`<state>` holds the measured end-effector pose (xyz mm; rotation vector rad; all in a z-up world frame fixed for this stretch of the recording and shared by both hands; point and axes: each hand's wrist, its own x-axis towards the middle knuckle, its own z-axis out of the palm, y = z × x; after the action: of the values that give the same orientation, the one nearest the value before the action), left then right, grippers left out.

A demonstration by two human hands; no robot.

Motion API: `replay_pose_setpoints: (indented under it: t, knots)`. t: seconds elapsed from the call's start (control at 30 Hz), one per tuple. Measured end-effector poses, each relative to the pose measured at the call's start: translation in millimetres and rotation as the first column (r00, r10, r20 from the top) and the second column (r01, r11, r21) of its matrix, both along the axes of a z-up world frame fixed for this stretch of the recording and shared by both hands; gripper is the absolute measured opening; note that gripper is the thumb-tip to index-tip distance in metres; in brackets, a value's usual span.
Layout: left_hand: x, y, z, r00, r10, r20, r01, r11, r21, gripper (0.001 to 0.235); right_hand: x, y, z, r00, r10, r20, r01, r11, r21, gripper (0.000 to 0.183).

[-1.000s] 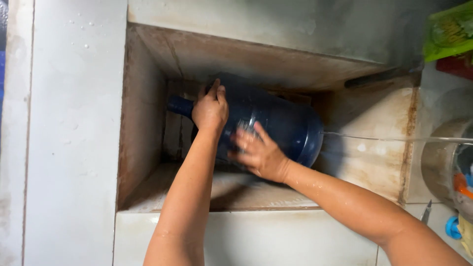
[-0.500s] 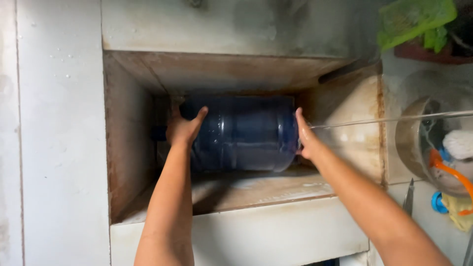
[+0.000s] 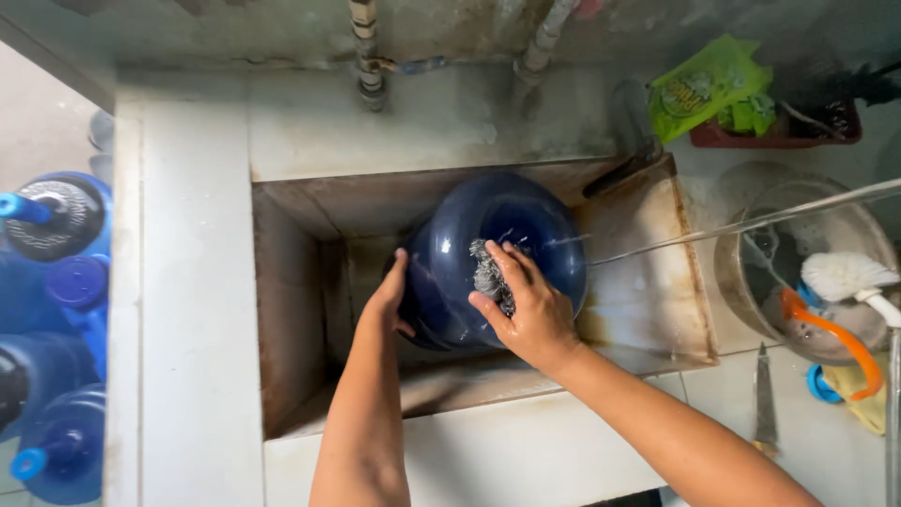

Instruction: Cleaning a large water bottle using a scrub pad and a cleaning rod in a utility sink.

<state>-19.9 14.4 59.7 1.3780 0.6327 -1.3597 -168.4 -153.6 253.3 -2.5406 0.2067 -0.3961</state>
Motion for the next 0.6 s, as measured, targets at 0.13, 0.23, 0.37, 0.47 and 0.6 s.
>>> replay_pose_setpoints:
  t: [0.13, 0.23, 0.37, 0.47, 0.6]
  knots:
    - [8, -34, -8, 0.685, 0.257, 0.682, -0.047, 0.949, -0.311, 0.086, 9, 23, -4, 0.998, -0.014, 0.063, 0.015, 1.0, -0.019, 0.058]
    - [-17, -48, 167, 0.208, -0.346, 0.915, 0.057, 0.938, 0.342, 0.066, 3, 21, -12, 0.981, 0.133, 0.143, -0.156, 0.974, 0.162, 0.051]
    - [-31, -41, 181, -0.187, -0.591, 0.785, 0.041, 0.794, 0.607, 0.066, -31, -25, -6, 0.985, -0.119, 0.127, 0.05, 0.892, 0.449, 0.038]
    - [-35, -18, 173, -0.193, -0.6, 0.777, 0.012, 0.79, 0.613, 0.077, -82, -93, 13, 0.936, -0.3, 0.184, 0.164, 0.835, 0.526, 0.033]
    - [-48, 4, 156, -0.254, -0.562, 0.788, -0.077, 0.823, 0.562, 0.075, -130, -212, 30, 0.798, -0.513, 0.318, 0.357, 0.826, 0.437, 0.039]
